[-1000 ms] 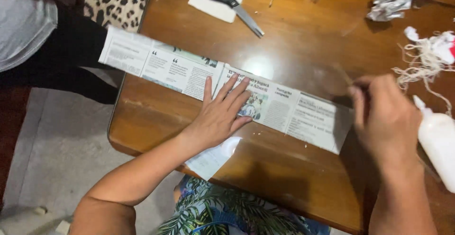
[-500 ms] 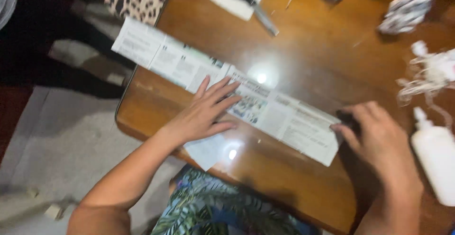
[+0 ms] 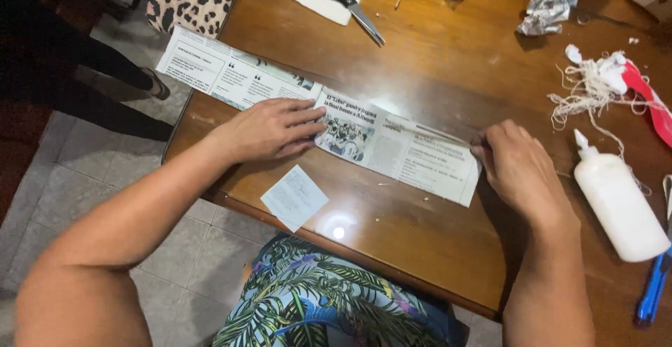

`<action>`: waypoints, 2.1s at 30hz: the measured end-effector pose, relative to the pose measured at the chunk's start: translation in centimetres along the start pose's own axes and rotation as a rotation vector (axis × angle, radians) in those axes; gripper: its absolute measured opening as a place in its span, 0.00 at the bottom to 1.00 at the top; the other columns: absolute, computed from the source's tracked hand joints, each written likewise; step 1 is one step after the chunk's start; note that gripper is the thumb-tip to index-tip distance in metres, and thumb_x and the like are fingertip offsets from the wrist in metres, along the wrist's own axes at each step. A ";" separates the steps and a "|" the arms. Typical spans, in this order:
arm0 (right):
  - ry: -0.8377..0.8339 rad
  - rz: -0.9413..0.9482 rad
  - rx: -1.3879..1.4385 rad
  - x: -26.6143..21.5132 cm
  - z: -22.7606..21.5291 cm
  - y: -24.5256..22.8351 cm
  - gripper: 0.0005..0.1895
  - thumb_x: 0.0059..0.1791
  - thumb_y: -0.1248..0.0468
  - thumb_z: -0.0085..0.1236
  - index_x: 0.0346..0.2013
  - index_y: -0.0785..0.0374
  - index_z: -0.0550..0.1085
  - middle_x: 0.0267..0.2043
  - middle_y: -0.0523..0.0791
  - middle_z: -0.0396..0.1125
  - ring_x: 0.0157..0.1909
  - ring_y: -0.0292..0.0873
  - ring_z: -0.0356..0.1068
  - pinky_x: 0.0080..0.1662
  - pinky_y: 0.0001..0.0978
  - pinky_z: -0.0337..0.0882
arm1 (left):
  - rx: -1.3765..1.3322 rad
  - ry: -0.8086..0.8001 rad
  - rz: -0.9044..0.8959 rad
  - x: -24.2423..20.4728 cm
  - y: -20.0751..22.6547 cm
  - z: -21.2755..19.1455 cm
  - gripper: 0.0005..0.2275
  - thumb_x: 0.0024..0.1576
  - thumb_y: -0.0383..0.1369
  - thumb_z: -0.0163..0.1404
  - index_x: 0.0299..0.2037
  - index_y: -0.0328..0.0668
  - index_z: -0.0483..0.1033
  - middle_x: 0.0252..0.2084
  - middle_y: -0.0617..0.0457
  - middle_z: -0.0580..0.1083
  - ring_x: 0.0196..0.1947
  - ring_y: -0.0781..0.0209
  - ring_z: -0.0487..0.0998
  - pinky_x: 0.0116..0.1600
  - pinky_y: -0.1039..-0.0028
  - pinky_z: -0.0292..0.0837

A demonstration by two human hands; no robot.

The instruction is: Rolling a strip of newspaper tightly around a thin rod and securing the end with glue to create a craft stick.

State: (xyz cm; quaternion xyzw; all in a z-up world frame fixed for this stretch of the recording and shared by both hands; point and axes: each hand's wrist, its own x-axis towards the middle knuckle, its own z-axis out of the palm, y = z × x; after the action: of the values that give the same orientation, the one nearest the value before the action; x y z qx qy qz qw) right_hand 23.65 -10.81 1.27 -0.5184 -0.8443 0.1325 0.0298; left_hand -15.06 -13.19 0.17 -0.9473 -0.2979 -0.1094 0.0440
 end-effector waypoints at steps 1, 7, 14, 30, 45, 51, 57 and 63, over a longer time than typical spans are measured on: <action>0.070 -0.053 -0.038 -0.1 0.1 -0.1 0.09 0.51 0.61 0.44 0.31 0.64 0.63 0.32 0.50 0.58 0.35 0.53 0.59 0.37 0.44 0.59 | -0.039 -0.124 -0.022 0.1 0.1 -0.5 0.17 0.53 0.37 0.46 0.52 0.43 0.68 0.56 0.46 0.67 0.54 0.48 0.68 0.49 0.59 0.71; 0.118 -0.067 -0.026 0.1 0.6 0.6 0.08 0.51 0.62 0.45 0.37 0.65 0.64 0.34 0.50 0.60 0.36 0.54 0.61 0.38 0.45 0.62 | -0.045 -0.323 -0.090 0.5 0.4 -2.4 0.26 0.42 0.29 0.53 0.53 0.42 0.61 0.61 0.42 0.60 0.47 0.46 0.72 0.33 0.60 0.76; 0.057 -0.011 0.056 0.0 0.0 -0.5 0.08 0.52 0.61 0.40 0.36 0.65 0.61 0.35 0.51 0.59 0.31 0.60 0.61 0.32 0.51 0.60 | 0.081 -0.256 -0.065 -0.3 -0.1 -1.1 0.18 0.50 0.24 0.43 0.53 0.38 0.61 0.54 0.46 0.67 0.43 0.52 0.73 0.33 0.67 0.74; 0.112 0.157 -0.078 -0.1 0.0 0.8 0.11 0.52 0.62 0.47 0.33 0.69 0.66 0.33 0.56 0.61 0.34 0.63 0.63 0.36 0.53 0.62 | 0.117 -0.495 -0.261 3.8 -1.5 -7.2 0.19 0.61 0.48 0.30 0.40 0.44 0.68 0.24 0.53 0.72 0.11 0.64 0.67 0.14 0.79 0.56; 0.451 -0.034 0.055 -0.1 0.9 1.7 0.02 0.57 0.77 0.44 0.43 0.76 0.62 0.43 0.60 0.57 0.39 0.64 0.59 0.39 0.55 0.59 | -0.010 0.119 -0.124 4.5 0.5 1.7 0.15 0.58 0.39 0.47 0.51 0.44 0.64 0.52 0.45 0.65 0.49 0.48 0.65 0.52 0.54 0.52; 0.419 -0.207 0.184 0.3 0.7 1.2 0.05 0.55 0.80 0.47 0.47 0.80 0.67 0.43 0.60 0.56 0.43 0.58 0.60 0.44 0.45 0.63 | -0.275 0.020 -0.089 4.4 2.5 4.0 0.18 0.61 0.43 0.40 0.60 0.48 0.59 0.63 0.46 0.56 0.63 0.45 0.57 0.63 0.43 0.37; 0.294 -0.173 0.284 0.9 0.5 -0.7 0.02 0.54 0.76 0.50 0.40 0.76 0.70 0.39 0.56 0.60 0.39 0.52 0.61 0.42 0.40 0.63 | -0.416 0.171 0.057 4.4 1.3 3.7 0.12 0.59 0.34 0.47 0.51 0.42 0.69 0.54 0.43 0.65 0.54 0.46 0.65 0.59 0.50 0.54; 0.239 -0.172 0.217 1.3 1.9 -2.0 0.04 0.48 0.66 0.53 0.35 0.63 0.72 0.33 0.48 0.63 0.40 0.51 0.62 0.44 0.40 0.62 | -0.284 0.236 0.078 4.6 1.4 4.6 0.09 0.53 0.33 0.52 0.43 0.45 0.72 0.45 0.49 0.70 0.44 0.53 0.69 0.50 0.61 0.61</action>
State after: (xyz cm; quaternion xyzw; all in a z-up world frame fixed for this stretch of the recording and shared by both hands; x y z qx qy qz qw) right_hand 20.94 -10.91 -0.16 -0.4501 -0.8568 0.1571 0.1966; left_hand -9.74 -11.12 -3.24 -0.9355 -0.2353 -0.2587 -0.0512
